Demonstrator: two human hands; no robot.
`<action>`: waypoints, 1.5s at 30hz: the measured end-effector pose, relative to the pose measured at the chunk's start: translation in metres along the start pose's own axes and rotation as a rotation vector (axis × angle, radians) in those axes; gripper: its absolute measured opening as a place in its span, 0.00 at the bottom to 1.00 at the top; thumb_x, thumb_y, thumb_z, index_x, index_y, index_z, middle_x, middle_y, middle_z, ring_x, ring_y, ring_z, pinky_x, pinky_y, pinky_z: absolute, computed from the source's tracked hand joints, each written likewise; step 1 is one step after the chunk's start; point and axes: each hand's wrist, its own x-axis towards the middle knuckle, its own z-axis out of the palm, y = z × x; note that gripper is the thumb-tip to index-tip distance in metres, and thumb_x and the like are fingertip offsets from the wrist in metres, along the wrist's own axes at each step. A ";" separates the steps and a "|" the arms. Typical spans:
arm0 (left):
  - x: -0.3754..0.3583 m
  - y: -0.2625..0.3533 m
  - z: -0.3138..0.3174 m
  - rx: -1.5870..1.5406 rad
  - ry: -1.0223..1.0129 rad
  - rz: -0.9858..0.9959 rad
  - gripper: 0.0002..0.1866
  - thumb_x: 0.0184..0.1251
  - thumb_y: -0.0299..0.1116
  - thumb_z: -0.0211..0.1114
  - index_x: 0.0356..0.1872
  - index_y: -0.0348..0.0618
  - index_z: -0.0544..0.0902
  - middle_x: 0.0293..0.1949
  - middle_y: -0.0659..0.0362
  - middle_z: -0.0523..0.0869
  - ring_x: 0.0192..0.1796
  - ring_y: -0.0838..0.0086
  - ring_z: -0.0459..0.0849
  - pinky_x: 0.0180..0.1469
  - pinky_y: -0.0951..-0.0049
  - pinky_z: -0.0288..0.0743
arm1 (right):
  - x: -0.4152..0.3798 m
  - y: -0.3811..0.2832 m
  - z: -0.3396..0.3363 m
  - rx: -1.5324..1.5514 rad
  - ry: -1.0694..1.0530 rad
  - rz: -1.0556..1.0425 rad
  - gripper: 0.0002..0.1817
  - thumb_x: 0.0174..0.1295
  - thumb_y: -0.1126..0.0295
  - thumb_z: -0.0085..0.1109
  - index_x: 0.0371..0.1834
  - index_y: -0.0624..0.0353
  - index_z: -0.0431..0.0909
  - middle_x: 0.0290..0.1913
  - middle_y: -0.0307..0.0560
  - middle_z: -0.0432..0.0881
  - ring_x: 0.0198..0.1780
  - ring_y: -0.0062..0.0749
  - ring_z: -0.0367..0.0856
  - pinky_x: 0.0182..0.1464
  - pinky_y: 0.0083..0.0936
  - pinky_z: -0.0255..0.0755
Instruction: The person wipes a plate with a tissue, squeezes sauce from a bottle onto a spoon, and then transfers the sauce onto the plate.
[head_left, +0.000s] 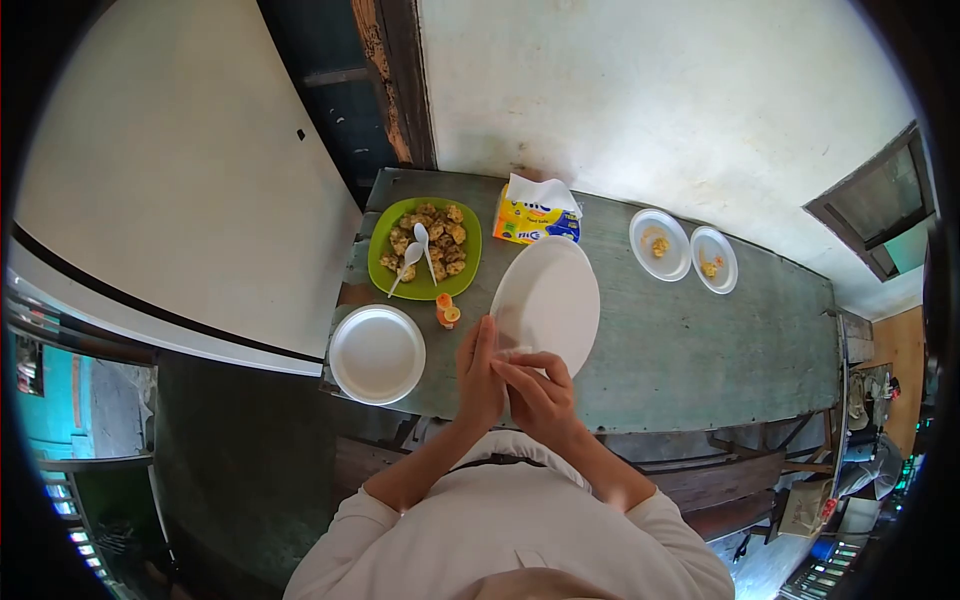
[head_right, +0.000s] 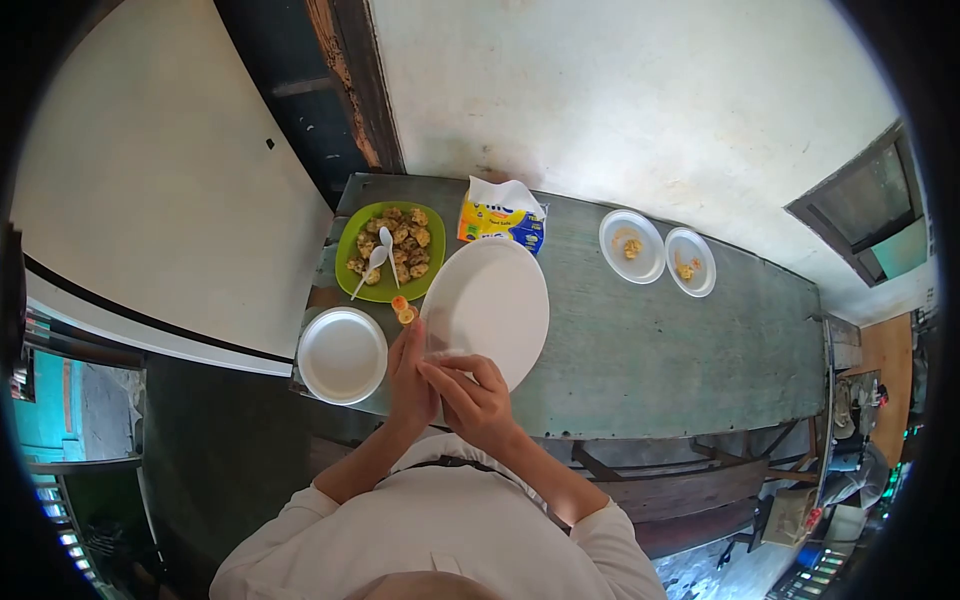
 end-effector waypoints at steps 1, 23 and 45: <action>0.006 -0.015 0.001 0.102 0.030 0.045 0.15 0.72 0.42 0.45 0.39 0.41 0.75 0.33 0.63 0.76 0.35 0.81 0.74 0.36 0.79 0.69 | -0.012 0.008 -0.002 0.019 -0.023 0.040 0.18 0.39 0.88 0.59 0.36 0.59 0.79 0.37 0.41 0.83 0.37 0.34 0.77 0.40 0.24 0.72; 0.096 -0.103 -0.149 1.190 0.402 0.589 0.31 0.50 0.37 0.70 0.54 0.38 0.67 0.47 0.48 0.72 0.52 0.57 0.69 0.52 0.62 0.66 | -0.055 0.125 0.083 0.015 -0.259 0.308 0.33 0.44 0.62 0.68 0.58 0.50 0.69 0.51 0.46 0.74 0.52 0.42 0.71 0.52 0.38 0.63; 0.089 -0.153 -0.158 1.094 -0.029 0.448 0.22 0.50 0.25 0.65 0.48 0.41 0.71 0.40 0.47 0.77 0.41 0.49 0.77 0.40 0.56 0.72 | 0.041 0.088 0.139 -0.340 -0.287 0.275 0.28 0.62 0.49 0.45 0.65 0.41 0.59 0.66 0.52 0.55 0.68 0.48 0.50 0.62 0.61 0.42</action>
